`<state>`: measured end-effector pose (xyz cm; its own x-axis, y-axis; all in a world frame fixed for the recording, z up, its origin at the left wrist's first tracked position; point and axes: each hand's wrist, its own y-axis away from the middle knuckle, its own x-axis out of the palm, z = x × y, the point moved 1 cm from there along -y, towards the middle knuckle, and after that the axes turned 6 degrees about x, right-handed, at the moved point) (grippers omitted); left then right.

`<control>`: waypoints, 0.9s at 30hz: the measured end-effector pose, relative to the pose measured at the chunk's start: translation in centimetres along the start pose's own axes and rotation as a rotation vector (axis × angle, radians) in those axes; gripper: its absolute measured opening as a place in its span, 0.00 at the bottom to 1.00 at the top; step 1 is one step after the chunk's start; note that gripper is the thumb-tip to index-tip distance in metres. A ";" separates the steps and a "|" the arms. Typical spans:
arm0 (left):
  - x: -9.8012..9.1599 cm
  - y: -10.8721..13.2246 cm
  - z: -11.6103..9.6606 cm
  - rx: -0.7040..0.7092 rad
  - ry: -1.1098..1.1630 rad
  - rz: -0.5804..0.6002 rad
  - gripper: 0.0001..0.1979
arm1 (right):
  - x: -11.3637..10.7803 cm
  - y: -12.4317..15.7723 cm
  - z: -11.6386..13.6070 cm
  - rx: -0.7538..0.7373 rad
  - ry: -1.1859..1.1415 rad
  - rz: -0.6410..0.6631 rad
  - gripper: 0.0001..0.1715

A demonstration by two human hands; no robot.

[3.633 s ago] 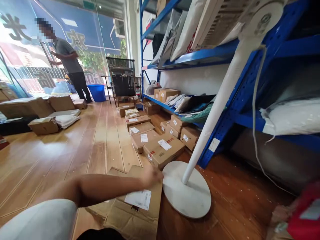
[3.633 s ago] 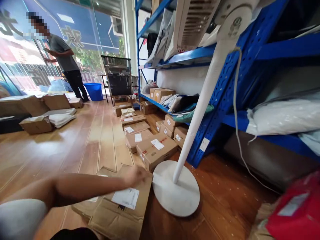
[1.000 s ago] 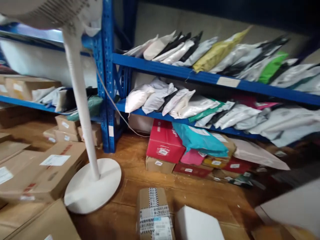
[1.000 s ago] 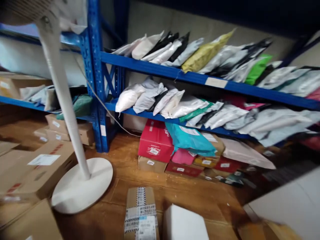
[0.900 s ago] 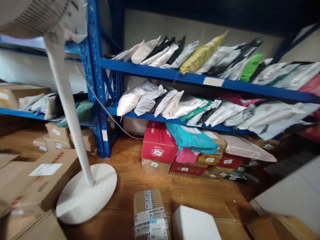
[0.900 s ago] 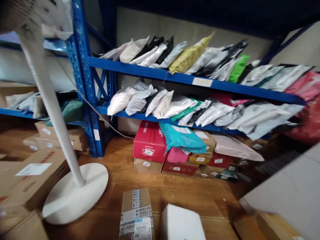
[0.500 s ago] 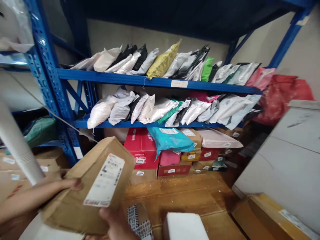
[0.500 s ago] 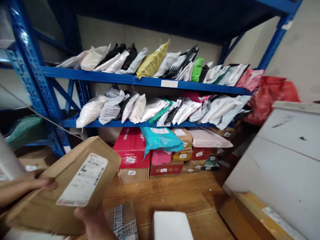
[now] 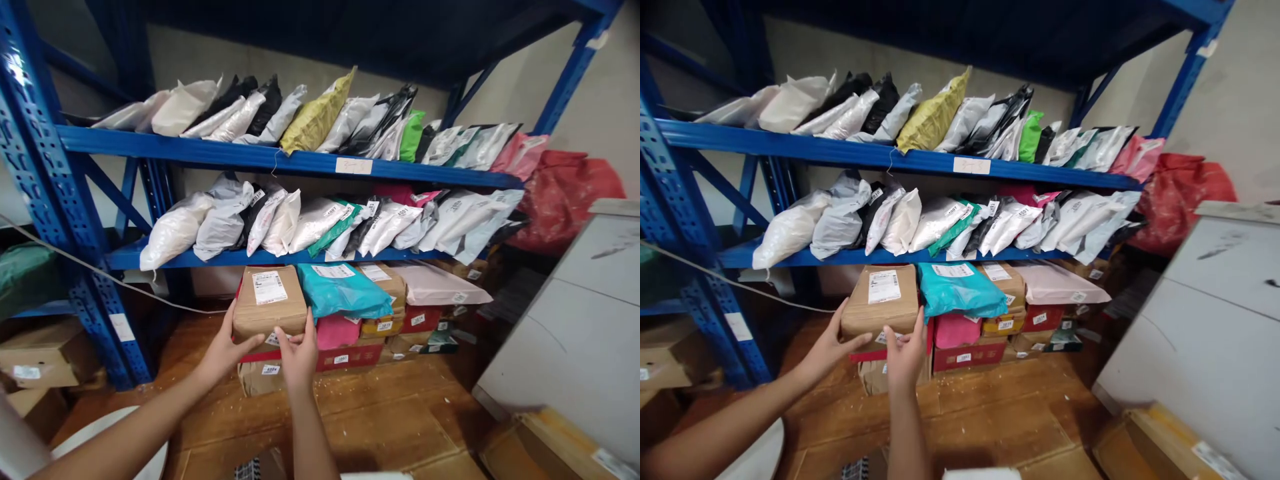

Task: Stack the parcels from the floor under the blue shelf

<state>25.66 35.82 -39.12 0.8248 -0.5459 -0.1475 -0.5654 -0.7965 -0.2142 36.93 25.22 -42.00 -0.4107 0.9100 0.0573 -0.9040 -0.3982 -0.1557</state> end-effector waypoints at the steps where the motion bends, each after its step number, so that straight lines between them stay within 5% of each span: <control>1: 0.0 -0.4 0.4 0.028 -0.076 -0.007 0.61 | 0.5 -0.4 -0.3 0.022 -0.009 -0.041 0.52; 8: 1.8 -7.3 -0.4 0.013 -0.380 0.004 0.49 | 3.6 -2.6 -0.9 -0.107 -0.005 -0.127 0.36; 11: 3.1 -9.5 -0.6 -0.012 -0.440 0.020 0.48 | 1.8 -2.0 -1.1 -0.292 0.088 -0.275 0.24; 14: 3.2 -11.0 -0.1 -0.015 -0.466 0.042 0.48 | -1.2 -2.8 -1.1 -0.326 0.129 -0.425 0.19; 18: 2.4 -12.0 1.0 0.037 -0.406 0.077 0.49 | -2.9 -7.1 -0.8 -0.175 0.100 -0.184 0.23; 22: 1.5 -9.1 2.0 0.144 -0.223 0.106 0.52 | -3.0 -11.1 -0.3 -0.009 0.149 -0.131 0.19; 27: -1.7 2.1 3.8 0.174 -0.300 0.110 0.43 | -4.9 -10.7 -0.7 -0.097 0.160 -0.180 0.20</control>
<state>23.06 36.12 -43.01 0.7366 -0.5049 -0.4500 -0.6640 -0.6666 -0.3389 48.72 25.12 -41.32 -0.2133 0.9749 -0.0634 -0.9421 -0.2224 -0.2511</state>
